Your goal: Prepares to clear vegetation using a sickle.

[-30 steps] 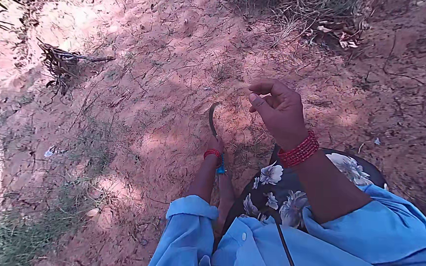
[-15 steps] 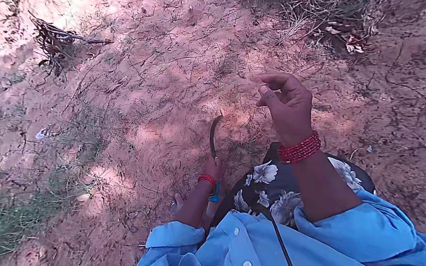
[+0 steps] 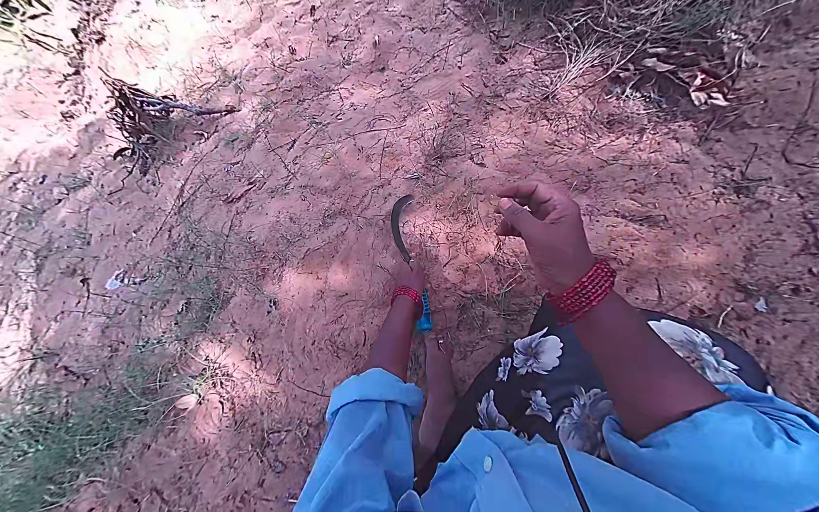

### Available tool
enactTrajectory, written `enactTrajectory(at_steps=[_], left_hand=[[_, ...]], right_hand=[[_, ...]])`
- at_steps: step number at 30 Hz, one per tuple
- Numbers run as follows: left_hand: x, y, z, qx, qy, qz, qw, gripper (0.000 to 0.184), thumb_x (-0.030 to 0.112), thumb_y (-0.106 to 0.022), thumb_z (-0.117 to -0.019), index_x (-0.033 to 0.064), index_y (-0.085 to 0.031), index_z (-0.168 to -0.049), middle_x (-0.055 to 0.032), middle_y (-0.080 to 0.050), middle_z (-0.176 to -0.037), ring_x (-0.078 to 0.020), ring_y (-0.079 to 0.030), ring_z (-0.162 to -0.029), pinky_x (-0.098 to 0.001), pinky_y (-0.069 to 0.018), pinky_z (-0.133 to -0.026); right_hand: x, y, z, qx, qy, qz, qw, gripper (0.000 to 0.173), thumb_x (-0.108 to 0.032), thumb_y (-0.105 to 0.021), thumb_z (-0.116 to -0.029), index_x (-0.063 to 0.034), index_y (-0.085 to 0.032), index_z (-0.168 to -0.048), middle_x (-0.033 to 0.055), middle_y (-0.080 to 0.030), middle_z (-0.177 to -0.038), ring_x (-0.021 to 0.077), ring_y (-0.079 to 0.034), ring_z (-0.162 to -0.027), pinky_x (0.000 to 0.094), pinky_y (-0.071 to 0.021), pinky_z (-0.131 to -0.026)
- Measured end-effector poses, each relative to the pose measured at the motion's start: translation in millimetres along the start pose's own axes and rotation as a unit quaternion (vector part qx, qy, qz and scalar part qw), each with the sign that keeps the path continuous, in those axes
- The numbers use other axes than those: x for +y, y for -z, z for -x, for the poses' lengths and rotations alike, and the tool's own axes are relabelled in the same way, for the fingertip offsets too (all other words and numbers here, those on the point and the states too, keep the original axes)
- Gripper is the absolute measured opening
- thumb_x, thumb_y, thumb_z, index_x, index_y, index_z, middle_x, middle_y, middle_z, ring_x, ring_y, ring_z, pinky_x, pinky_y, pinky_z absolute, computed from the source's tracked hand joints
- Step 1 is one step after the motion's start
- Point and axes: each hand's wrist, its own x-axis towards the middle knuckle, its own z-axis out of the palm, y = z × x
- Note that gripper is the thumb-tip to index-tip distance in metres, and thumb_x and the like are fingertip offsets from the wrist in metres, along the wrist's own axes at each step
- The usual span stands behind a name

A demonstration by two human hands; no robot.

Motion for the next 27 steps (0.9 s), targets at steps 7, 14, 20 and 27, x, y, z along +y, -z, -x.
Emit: enactTrajectory(at_steps=[7, 14, 20, 27], left_hand=[[2.9, -19.5, 1.5, -0.044, 0.007, -0.024, 0.999, 0.049, 0.026, -0.027, -0.1141, -0.0099, -0.040, -0.145, -0.0305, -0.058, -0.130, -0.0361, -0.065, -0.115, -0.0481, -0.0513, -0.100], [-70.8, -20.2, 80.6, -0.054, 0.036, 0.045, 0.997, 0.046, 0.024, -0.021, -0.1144, -0.0094, -0.046, -0.133, -0.0202, -0.060, -0.095, -0.0266, -0.064, -0.074, -0.0424, -0.0570, -0.075], [-60.3, -5.2, 82.2, 0.028, 0.013, 0.064, 0.997, 0.048, 0.024, -0.022, -0.1146, -0.0102, -0.052, -0.128, -0.0175, -0.061, -0.087, -0.0239, -0.063, -0.069, -0.0409, -0.0562, -0.071], [25.0, -13.3, -13.6, -0.012, -0.008, 0.047, 0.999, 0.048, 0.025, -0.023, -0.1143, -0.0096, -0.048, -0.136, -0.0256, -0.060, -0.116, -0.0303, -0.066, -0.097, -0.0443, -0.0544, -0.088]], right_hand=[[2.4, -10.1, -7.6, 0.018, 0.001, 0.006, 1.000, 0.015, -0.002, -0.058, -0.1009, -0.0006, -0.062, -0.115, 0.0004, -0.063, -0.096, 0.0014, -0.059, -0.066, 0.0199, -0.0556, -0.065], [-9.7, 8.1, -5.6, 0.036, 0.019, -0.049, 0.998, 0.013, -0.002, -0.054, -0.1019, -0.0050, -0.060, -0.113, -0.0047, -0.063, -0.095, 0.0000, -0.061, -0.067, 0.0195, -0.0577, -0.065], [-2.5, 15.5, 0.3, 0.023, 0.016, -0.024, 0.999, 0.012, -0.004, -0.056, -0.1029, -0.0042, -0.062, -0.113, -0.0023, -0.063, -0.098, -0.0003, -0.059, -0.068, 0.0179, -0.0551, -0.065], [17.2, 8.3, -20.3, 0.043, -0.051, 0.008, 0.998, 0.011, -0.002, -0.055, -0.1036, -0.0004, -0.061, -0.113, 0.0025, -0.061, -0.092, 0.0034, -0.058, -0.064, 0.0209, -0.0546, -0.063]])
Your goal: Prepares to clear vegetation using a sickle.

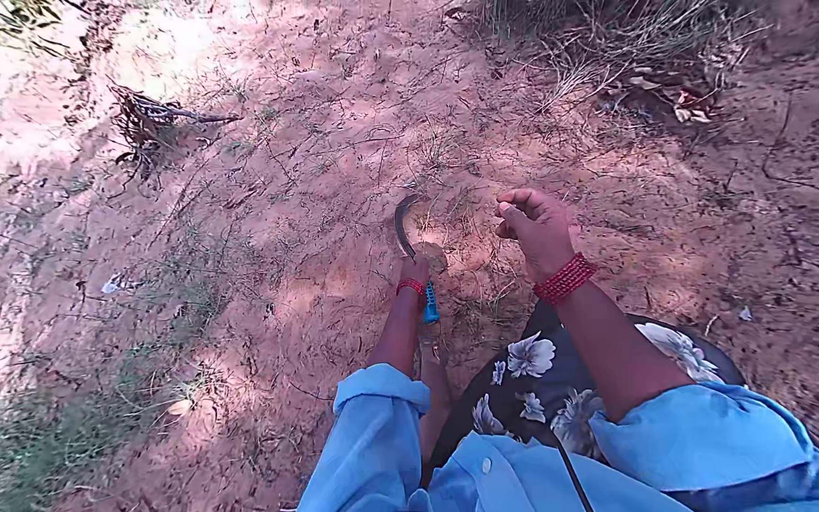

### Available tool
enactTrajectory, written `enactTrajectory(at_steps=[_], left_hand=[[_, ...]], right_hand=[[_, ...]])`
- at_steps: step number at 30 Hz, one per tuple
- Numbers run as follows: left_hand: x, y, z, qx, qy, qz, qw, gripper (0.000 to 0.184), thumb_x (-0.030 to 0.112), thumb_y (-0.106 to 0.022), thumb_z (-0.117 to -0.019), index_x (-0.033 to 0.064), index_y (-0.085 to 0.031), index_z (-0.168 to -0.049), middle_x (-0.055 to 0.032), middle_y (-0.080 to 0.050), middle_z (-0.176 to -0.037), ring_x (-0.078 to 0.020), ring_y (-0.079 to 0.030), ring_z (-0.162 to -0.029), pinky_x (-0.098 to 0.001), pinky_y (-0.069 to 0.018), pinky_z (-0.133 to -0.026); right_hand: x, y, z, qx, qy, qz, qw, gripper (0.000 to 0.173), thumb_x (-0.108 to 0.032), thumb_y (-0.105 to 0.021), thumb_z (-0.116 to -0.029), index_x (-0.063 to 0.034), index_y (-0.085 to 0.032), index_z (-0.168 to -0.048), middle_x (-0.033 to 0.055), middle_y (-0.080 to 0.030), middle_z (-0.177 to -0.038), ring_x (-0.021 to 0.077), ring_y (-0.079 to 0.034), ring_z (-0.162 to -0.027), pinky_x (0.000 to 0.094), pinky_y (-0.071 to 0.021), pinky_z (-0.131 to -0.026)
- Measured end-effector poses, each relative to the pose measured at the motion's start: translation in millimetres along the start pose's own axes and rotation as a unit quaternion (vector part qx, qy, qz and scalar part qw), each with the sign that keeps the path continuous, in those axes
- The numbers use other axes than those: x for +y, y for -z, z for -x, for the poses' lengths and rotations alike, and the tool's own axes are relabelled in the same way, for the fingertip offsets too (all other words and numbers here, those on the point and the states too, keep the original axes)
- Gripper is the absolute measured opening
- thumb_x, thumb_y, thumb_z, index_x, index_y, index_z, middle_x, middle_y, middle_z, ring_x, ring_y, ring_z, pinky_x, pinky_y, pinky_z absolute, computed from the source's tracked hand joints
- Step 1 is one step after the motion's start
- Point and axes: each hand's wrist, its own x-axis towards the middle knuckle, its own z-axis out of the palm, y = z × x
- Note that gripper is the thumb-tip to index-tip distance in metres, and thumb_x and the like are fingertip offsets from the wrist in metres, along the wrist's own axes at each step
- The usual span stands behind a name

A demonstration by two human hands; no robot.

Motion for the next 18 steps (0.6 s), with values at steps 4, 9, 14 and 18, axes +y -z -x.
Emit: enactTrajectory(at_steps=[4, 9, 14, 18], left_hand=[[21.4, -17.1, 9.8, -0.036, -0.004, -0.060, 0.998, 0.049, 0.024, -0.030, -0.1138, -0.0137, -0.046, -0.140, -0.0326, -0.054, -0.138, -0.0375, -0.055, -0.131, -0.0484, -0.0415, -0.111], [-28.3, -3.2, 55.1, -0.073, -0.004, -0.080, 0.994, 0.046, 0.022, -0.027, -0.1138, -0.0123, -0.044, -0.139, -0.0317, -0.058, -0.126, -0.0379, -0.061, -0.116, -0.0494, -0.0464, -0.103], [-83.2, 9.6, 107.4, -0.067, -0.003, -0.109, 0.992, 0.045, 0.022, -0.028, -0.1136, -0.0114, -0.047, -0.135, -0.0281, -0.062, -0.108, -0.0363, -0.066, -0.093, -0.0504, -0.0529, -0.089], [-61.9, 22.0, 99.1, -0.023, -0.013, -0.069, 0.997, 0.045, 0.022, -0.027, -0.1141, -0.0107, -0.052, -0.131, -0.0252, -0.063, -0.102, -0.0326, -0.065, -0.087, -0.0478, -0.0538, -0.086]], right_hand=[[4.1, -8.2, -1.6, -0.005, -0.013, 0.019, 1.000, 0.011, -0.005, -0.056, -0.1047, -0.0031, -0.062, -0.113, 0.0025, -0.060, -0.092, 0.0039, -0.058, -0.064, 0.0208, -0.0542, -0.062], [-8.5, -5.9, -0.7, 0.011, 0.012, -0.028, 0.999, 0.010, -0.001, -0.055, -0.1025, -0.0039, -0.061, -0.109, -0.0013, -0.061, -0.091, 0.0026, -0.060, -0.065, 0.0209, -0.0566, -0.063], [-20.1, 13.3, 5.7, 0.047, 0.025, -0.071, 0.996, 0.012, -0.002, -0.052, -0.1039, -0.0094, -0.059, -0.110, -0.0054, -0.062, -0.092, 0.0018, -0.060, -0.067, 0.0205, -0.0562, -0.065], [-15.3, 13.4, 5.4, 0.049, 0.019, -0.083, 0.995, 0.011, -0.001, -0.053, -0.1030, -0.0076, -0.060, -0.109, -0.0034, -0.061, -0.091, 0.0027, -0.058, -0.064, 0.0214, -0.0555, -0.063]])
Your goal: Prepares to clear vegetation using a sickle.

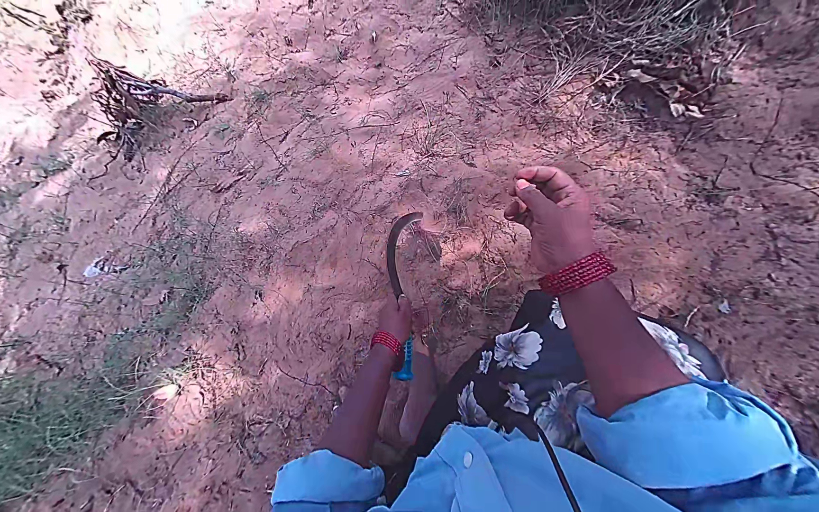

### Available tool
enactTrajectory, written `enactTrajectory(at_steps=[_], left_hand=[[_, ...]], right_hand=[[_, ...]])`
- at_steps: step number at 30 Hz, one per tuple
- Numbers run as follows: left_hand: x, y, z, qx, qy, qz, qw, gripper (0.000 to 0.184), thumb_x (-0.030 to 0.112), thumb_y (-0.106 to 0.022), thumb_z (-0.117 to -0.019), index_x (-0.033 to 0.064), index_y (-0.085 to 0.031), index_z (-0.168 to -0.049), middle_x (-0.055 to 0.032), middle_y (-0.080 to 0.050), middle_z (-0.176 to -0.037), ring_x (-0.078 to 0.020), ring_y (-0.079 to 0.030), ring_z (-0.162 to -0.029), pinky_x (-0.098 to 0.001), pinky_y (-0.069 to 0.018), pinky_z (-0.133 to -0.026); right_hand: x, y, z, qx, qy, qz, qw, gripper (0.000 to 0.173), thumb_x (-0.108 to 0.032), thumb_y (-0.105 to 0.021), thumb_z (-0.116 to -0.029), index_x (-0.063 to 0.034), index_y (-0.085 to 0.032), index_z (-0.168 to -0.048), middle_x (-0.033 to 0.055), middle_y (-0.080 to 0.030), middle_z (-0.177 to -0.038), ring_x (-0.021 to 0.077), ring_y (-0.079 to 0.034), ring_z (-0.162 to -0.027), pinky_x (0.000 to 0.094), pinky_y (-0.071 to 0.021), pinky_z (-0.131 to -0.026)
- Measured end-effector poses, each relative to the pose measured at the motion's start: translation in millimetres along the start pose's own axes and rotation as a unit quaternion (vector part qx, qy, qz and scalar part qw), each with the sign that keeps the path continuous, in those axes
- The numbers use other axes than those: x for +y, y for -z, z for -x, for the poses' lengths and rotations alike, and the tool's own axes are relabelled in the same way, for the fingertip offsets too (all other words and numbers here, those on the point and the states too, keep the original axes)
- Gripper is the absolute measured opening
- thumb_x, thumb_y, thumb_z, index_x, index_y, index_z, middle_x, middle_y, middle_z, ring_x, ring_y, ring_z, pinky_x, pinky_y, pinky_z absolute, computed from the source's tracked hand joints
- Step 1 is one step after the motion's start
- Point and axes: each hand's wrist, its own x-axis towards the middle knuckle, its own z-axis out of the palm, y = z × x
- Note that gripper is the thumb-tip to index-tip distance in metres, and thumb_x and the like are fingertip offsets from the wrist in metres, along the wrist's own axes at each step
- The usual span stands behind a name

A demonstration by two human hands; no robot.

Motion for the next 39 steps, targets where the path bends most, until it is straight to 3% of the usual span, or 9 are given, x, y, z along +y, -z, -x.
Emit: enactTrajectory(at_steps=[3, 4, 8, 19, 24, 28, 31, 34, 39], left_hand=[[24.9, 1.4, -25.2, 0.038, -0.020, 0.059, 0.997, 0.045, 0.024, -0.024, -0.1142, -0.0076, -0.051, -0.130, -0.0144, -0.059, -0.085, -0.0222, -0.062, -0.067, -0.0393, -0.0563, -0.069], [35.9, 3.2, -34.7, 0.027, -0.023, 0.043, 0.998, 0.045, 0.024, -0.023, -0.1143, -0.0073, -0.051, -0.131, -0.0152, -0.059, -0.088, -0.0229, -0.063, -0.070, -0.0395, -0.0564, -0.071], [56.9, -6.7, -65.6, -0.091, -0.013, -0.107, 0.990, 0.049, 0.024, -0.027, -0.1137, -0.0128, -0.048, -0.138, -0.0321, -0.057, -0.132, -0.0384, -0.059, -0.123, -0.0508, -0.0435, -0.107], [-14.7, -15.8, 29.0, -0.126, 0.015, -0.072, 0.989, 0.041, 0.021, -0.030, -0.1133, -0.0103, -0.043, -0.137, -0.0227, -0.059, -0.100, -0.0287, -0.063, -0.081, -0.0438, -0.0547, -0.079], [4.4, 4.1, 39.0, -0.067, 0.005, -0.113, 0.991, 0.044, 0.024, -0.028, -0.1140, -0.0096, -0.053, -0.127, -0.0215, -0.062, -0.096, -0.0298, -0.065, -0.083, -0.0460, -0.0539, -0.083], [43.2, 0.3, -10.8, 0.001, -0.054, -0.057, 0.997, 0.045, 0.023, -0.026, -0.1135, -0.0101, -0.051, -0.132, -0.0234, -0.063, -0.102, -0.0308, -0.066, -0.087, -0.0463, -0.0538, -0.085], [82.6, -17.5, -53.1, -0.025, -0.035, -0.060, 0.997, 0.048, 0.026, -0.027, -0.1138, -0.0095, -0.050, -0.136, -0.0273, -0.062, -0.120, -0.0333, -0.066, -0.106, -0.0474, -0.0522, -0.096], [95.5, -37.2, -49.9, -0.077, -0.025, -0.123, 0.989, 0.047, 0.018, -0.032, -0.1131, -0.0122, -0.036, -0.148, -0.0318, -0.048, -0.147, -0.0372, -0.050, -0.139, -0.0472, -0.0380, -0.116], [45.7, -32.6, -3.6, -0.093, -0.023, -0.110, 0.989, 0.045, 0.023, -0.034, -0.1129, -0.0100, -0.046, -0.140, -0.0304, -0.059, -0.127, -0.0379, -0.061, -0.116, -0.0512, -0.0467, -0.102]], right_hand=[[4.5, -1.0, -4.1, 0.011, -0.001, 0.012, 1.000, 0.011, 0.000, -0.053, -0.1027, -0.0051, -0.060, -0.110, -0.0019, -0.060, -0.090, 0.0031, -0.057, -0.063, 0.0216, -0.0548, -0.062], [6.1, -2.6, -6.0, 0.013, -0.005, 0.018, 1.000, 0.012, 0.000, -0.053, -0.1027, -0.0047, -0.060, -0.110, -0.0013, -0.060, -0.091, 0.0035, -0.057, -0.063, 0.0216, -0.0549, -0.062], [14.2, -10.8, -9.2, 0.005, -0.026, 0.048, 0.998, 0.012, -0.001, -0.053, -0.1032, -0.0036, -0.061, -0.112, 0.0005, -0.060, -0.091, 0.0045, -0.057, -0.064, 0.0223, -0.0538, -0.062], [-4.1, -5.5, -5.3, 0.010, -0.033, -0.012, 0.999, 0.013, -0.001, -0.052, -0.1028, -0.0029, -0.058, -0.114, 0.0012, -0.061, -0.088, 0.0054, -0.059, -0.062, 0.0213, -0.0547, -0.060], [-10.5, -2.8, -1.4, 0.015, -0.006, -0.038, 0.999, 0.014, 0.001, -0.052, -0.1021, -0.0029, -0.059, -0.113, -0.0001, -0.061, -0.089, 0.0039, -0.059, -0.062, 0.0199, -0.0547, -0.060], [-1.7, 1.8, -5.7, 0.038, -0.035, -0.025, 0.998, 0.013, 0.000, -0.052, -0.1029, -0.0014, -0.059, -0.114, 0.0013, -0.061, -0.086, 0.0045, -0.058, -0.060, 0.0202, -0.0536, -0.060], [4.6, -2.8, -10.1, 0.031, -0.057, -0.005, 0.998, 0.015, -0.002, -0.051, -0.1046, -0.0019, -0.059, -0.117, 0.0024, -0.059, -0.088, 0.0057, -0.056, -0.061, 0.0222, -0.0533, -0.061], [10.4, -4.0, -16.3, 0.037, -0.063, 0.006, 0.997, 0.015, -0.001, -0.051, -0.1048, -0.0023, -0.059, -0.118, 0.0022, -0.059, -0.087, 0.0062, -0.056, -0.060, 0.0228, -0.0532, -0.060], [8.8, -2.4, -22.0, 0.055, -0.073, -0.005, 0.996, 0.018, 0.000, -0.051, -0.1029, -0.0009, -0.059, -0.119, 0.0032, -0.060, -0.087, 0.0063, -0.057, -0.058, 0.0223, -0.0536, -0.059]])
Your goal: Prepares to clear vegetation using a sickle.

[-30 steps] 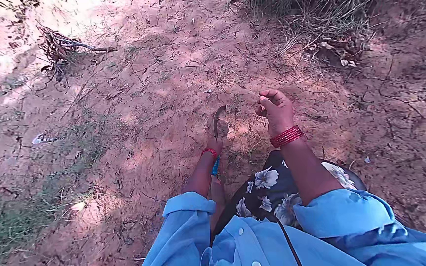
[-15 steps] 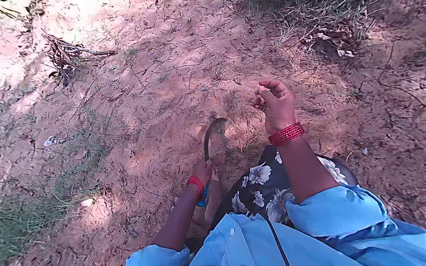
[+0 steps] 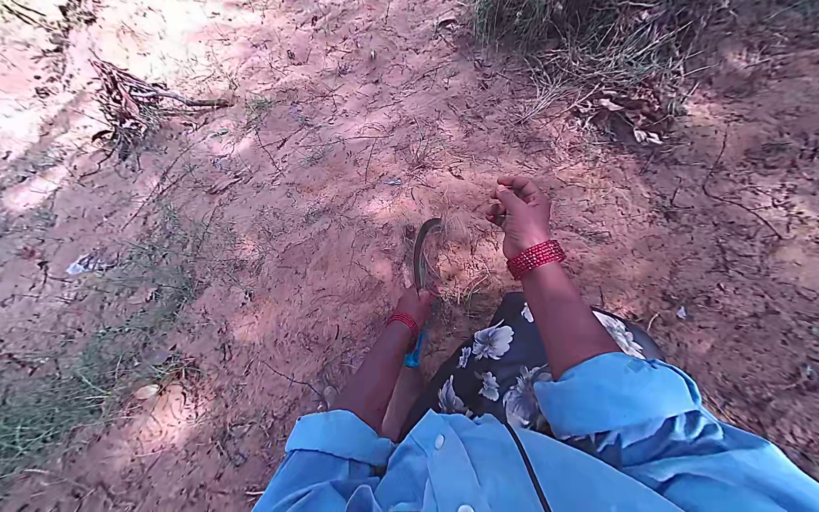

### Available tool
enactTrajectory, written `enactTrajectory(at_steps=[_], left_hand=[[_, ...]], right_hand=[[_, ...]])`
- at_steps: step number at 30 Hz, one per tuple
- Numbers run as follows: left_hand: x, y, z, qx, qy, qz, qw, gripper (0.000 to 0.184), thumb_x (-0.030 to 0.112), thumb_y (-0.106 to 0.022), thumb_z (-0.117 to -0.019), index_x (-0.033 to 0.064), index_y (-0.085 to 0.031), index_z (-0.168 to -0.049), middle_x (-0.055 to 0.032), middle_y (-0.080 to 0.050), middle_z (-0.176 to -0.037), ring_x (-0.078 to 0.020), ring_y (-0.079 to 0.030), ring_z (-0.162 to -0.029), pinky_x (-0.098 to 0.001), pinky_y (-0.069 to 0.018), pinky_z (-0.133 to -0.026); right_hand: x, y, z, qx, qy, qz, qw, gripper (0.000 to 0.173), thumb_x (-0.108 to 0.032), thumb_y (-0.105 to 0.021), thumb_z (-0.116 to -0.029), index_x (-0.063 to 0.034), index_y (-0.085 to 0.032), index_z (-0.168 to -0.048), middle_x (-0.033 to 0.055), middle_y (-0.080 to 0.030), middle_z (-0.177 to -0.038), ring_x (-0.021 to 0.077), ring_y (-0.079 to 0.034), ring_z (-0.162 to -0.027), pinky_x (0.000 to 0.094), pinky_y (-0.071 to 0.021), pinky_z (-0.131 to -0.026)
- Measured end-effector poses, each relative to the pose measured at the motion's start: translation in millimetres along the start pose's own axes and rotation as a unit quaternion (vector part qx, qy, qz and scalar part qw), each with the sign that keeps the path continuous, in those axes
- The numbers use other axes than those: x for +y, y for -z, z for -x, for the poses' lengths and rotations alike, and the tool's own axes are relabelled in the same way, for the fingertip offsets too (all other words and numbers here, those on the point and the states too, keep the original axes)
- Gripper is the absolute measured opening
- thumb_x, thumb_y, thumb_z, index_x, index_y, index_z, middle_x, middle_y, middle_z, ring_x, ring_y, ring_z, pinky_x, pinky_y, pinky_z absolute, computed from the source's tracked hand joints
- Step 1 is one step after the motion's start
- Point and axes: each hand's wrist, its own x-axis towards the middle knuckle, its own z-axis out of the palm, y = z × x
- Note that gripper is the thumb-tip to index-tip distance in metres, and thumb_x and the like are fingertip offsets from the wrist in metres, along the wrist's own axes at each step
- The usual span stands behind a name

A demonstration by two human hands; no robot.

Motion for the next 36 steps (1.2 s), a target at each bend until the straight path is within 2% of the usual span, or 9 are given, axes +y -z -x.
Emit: enactTrajectory(at_steps=[6, 13, 15, 18, 22, 26, 30, 33, 36], left_hand=[[-43.1, 27.0, 72.3, 0.005, 0.019, -0.060, 0.998, 0.043, 0.025, -0.031, -0.1132, -0.0068, -0.053, -0.133, -0.0265, -0.064, -0.107, -0.0366, -0.066, -0.095, -0.0521, -0.0513, -0.090], [-32.0, 154.4, 190.1, 0.142, 0.010, -0.177, 0.974, 0.043, 0.025, -0.028, -0.1123, -0.0048, -0.056, -0.127, -0.0231, -0.062, -0.088, -0.0362, -0.063, -0.074, -0.0558, -0.0507, -0.073], [-52.8, 172.7, 239.5, 0.162, 0.001, -0.194, 0.968, 0.046, 0.027, -0.030, -0.1109, -0.0061, -0.060, -0.121, -0.0209, -0.061, -0.079, -0.0347, -0.061, -0.066, -0.0561, -0.0499, -0.066], [-92.6, 174.7, 295.5, 0.212, -0.032, -0.231, 0.949, 0.051, 0.036, -0.033, -0.1030, -0.0042, -0.064, -0.108, -0.0195, -0.061, -0.068, -0.0377, -0.062, -0.057, -0.0593, -0.0479, -0.054], [-119.4, 177.3, 316.7, 0.174, -0.014, -0.256, 0.951, 0.049, 0.035, -0.038, -0.1035, -0.0048, -0.065, -0.112, -0.0267, -0.065, -0.073, -0.0484, -0.066, -0.065, -0.0678, -0.0488, -0.059], [-131.1, 173.1, 302.5, 0.159, 0.000, -0.268, 0.950, 0.038, 0.025, -0.043, -0.1052, -0.0045, -0.065, -0.110, -0.0264, -0.063, -0.071, -0.0498, -0.065, -0.066, -0.0666, -0.0471, -0.057], [-137.2, 172.0, 288.4, 0.049, 0.066, -0.234, 0.969, 0.035, 0.024, -0.046, -0.1087, -0.0037, -0.064, -0.118, -0.0281, -0.067, -0.084, -0.0492, -0.067, -0.080, -0.0671, -0.0501, -0.071], [-137.5, 167.1, 282.1, -0.038, 0.131, -0.254, 0.958, 0.036, 0.027, -0.045, -0.1099, -0.0026, -0.061, -0.121, -0.0283, -0.069, -0.095, -0.0489, -0.068, -0.093, -0.0659, -0.0512, -0.080], [-133.4, 166.7, 278.9, -0.074, 0.140, -0.269, 0.950, 0.037, 0.029, -0.044, -0.1105, -0.0023, -0.062, -0.121, -0.0278, -0.069, -0.098, -0.0483, -0.068, -0.097, -0.0643, -0.0514, -0.082]], right_hand=[[-6.0, 2.1, 6.9, -0.008, -0.036, -0.022, 0.999, 0.019, -0.001, -0.052, -0.1037, -0.0031, -0.057, -0.122, 0.0029, -0.058, -0.088, 0.0064, -0.056, -0.059, 0.0216, -0.0526, -0.058], [-5.8, 19.6, 1.8, -0.055, -0.034, 0.085, 0.994, 0.023, -0.003, -0.053, -0.1039, -0.0010, -0.058, -0.126, 0.0062, -0.060, -0.092, 0.0077, -0.056, -0.061, 0.0236, -0.0511, -0.059], [9.5, 21.9, -9.0, -0.097, -0.029, 0.184, 0.978, 0.023, -0.005, -0.053, -0.1046, 0.0010, -0.059, -0.126, 0.0109, -0.064, -0.096, 0.0123, -0.059, -0.067, 0.0297, -0.0526, -0.064], [37.5, 15.6, -24.5, -0.210, -0.027, 0.384, 0.899, 0.031, -0.005, -0.056, -0.1017, 0.0038, -0.060, -0.131, 0.0246, -0.069, -0.110, 0.0343, -0.068, -0.093, 0.0526, -0.0529, -0.086], [74.8, -17.1, -29.1, -0.315, -0.057, 0.569, 0.758, 0.064, -0.026, -0.072, -0.0972, -0.0048, -0.047, -0.152, 0.0370, -0.050, -0.143, 0.0522, -0.055, -0.128, 0.0656, -0.0436, -0.106], [115.4, -67.0, -30.3, -0.282, -0.083, 0.620, 0.727, 0.092, -0.046, -0.079, -0.0894, -0.0126, -0.033, -0.161, 0.0399, -0.037, -0.153, 0.0559, -0.046, -0.137, 0.0668, -0.0416, -0.108], [163.4, -100.4, -13.5, -0.303, -0.063, 0.705, 0.639, 0.076, -0.035, -0.068, -0.0993, -0.0196, -0.031, -0.164, 0.0346, -0.024, -0.163, 0.0554, -0.033, -0.146, 0.0695, -0.0376, -0.109], [167.4, -88.4, -17.6, -0.288, -0.032, 0.696, 0.657, 0.049, -0.012, -0.061, -0.1019, -0.0073, -0.050, -0.150, 0.0331, -0.045, -0.151, 0.0514, -0.047, -0.138, 0.0641, -0.0433, -0.109], [141.1, -61.1, -44.1, -0.237, -0.038, 0.676, 0.697, 0.039, -0.008, -0.063, -0.0999, 0.0039, -0.060, -0.137, 0.0312, -0.060, -0.138, 0.0458, -0.056, -0.132, 0.0590, -0.0430, -0.111]])
